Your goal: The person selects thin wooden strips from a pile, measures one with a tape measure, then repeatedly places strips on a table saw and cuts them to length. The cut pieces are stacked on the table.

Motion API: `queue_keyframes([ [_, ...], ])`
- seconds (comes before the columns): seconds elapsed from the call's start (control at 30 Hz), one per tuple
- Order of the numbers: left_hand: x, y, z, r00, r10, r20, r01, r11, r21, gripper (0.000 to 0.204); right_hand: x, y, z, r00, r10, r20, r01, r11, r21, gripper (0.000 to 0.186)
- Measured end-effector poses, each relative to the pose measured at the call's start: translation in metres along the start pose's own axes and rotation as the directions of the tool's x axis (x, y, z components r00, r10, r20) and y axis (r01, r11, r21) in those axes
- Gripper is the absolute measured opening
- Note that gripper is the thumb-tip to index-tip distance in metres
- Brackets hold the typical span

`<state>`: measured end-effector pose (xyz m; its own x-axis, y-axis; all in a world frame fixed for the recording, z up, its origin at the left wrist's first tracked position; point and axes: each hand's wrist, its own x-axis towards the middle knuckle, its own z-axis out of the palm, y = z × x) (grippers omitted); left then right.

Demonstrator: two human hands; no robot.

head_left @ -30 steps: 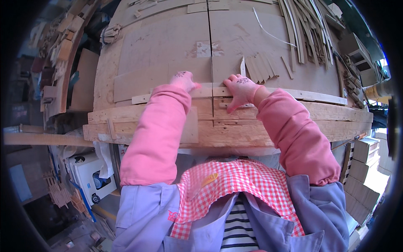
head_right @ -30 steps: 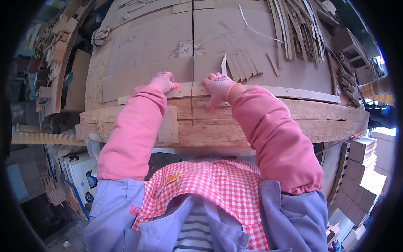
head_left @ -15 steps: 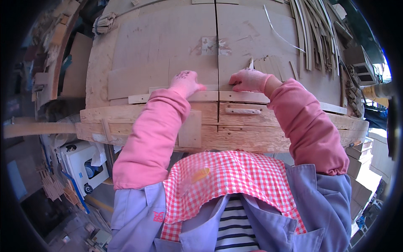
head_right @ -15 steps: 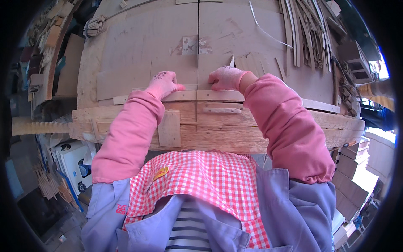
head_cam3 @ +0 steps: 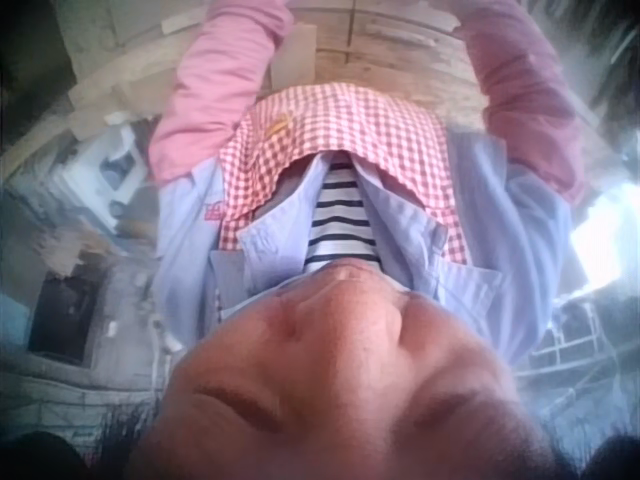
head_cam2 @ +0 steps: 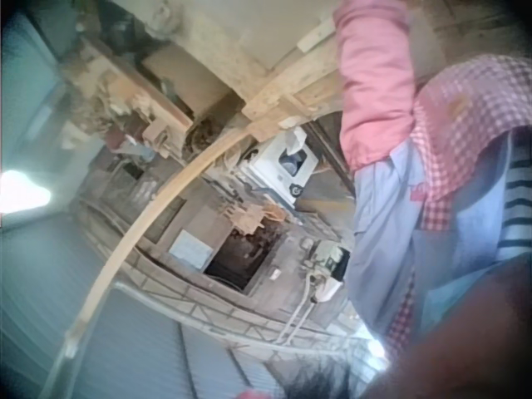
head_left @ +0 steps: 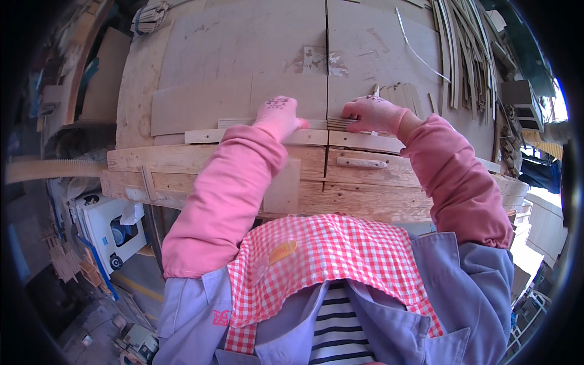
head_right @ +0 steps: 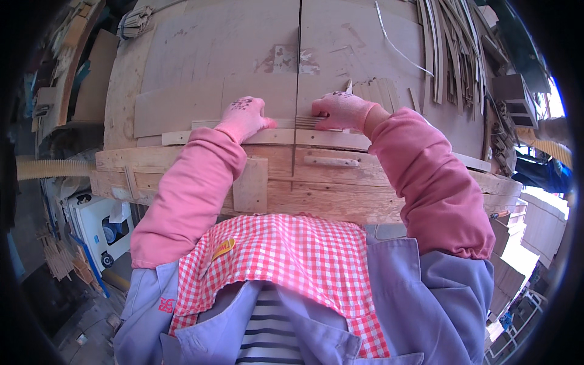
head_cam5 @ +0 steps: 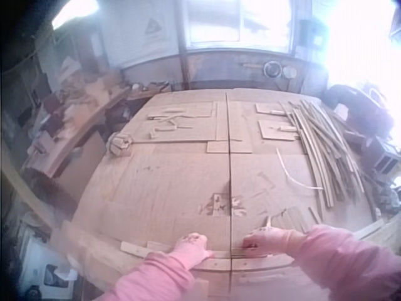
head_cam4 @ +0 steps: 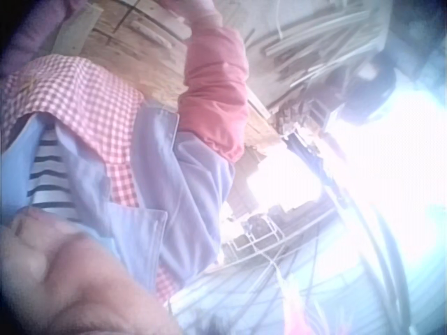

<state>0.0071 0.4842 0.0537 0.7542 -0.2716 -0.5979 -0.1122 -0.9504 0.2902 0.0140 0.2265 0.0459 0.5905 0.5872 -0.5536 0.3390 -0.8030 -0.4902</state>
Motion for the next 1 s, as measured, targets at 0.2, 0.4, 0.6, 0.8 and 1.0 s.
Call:
queue_keyframes([
  [0.2,0.003,0.000,0.002,1.000,-0.002,0.005,0.002,1.000,-0.002,0.062,-0.003,-0.002,0.008,0.991,-0.083,-0.110,0.064,0.985,-0.160,0.034],
  [0.4,0.006,0.000,0.003,0.999,-0.020,0.044,0.020,1.000,0.003,0.063,-0.001,-0.003,0.010,0.993,-0.067,-0.092,0.048,0.979,-0.196,0.035],
  [0.6,0.003,0.002,0.003,1.000,-0.011,0.026,0.011,1.000,0.017,0.063,-0.002,-0.005,0.014,0.982,-0.023,-0.190,-0.024,0.969,-0.245,0.036],
  [0.8,0.003,0.003,0.003,0.999,-0.016,0.046,0.015,1.000,0.023,0.062,-0.002,0.002,0.020,0.973,-0.094,-0.213,0.038,0.966,-0.257,0.035],
  [1.0,0.004,0.000,0.006,1.000,0.016,-0.002,-0.016,1.000,0.007,0.060,-0.002,0.001,0.028,0.963,-0.039,-0.268,-0.021,0.976,-0.215,0.036],
])
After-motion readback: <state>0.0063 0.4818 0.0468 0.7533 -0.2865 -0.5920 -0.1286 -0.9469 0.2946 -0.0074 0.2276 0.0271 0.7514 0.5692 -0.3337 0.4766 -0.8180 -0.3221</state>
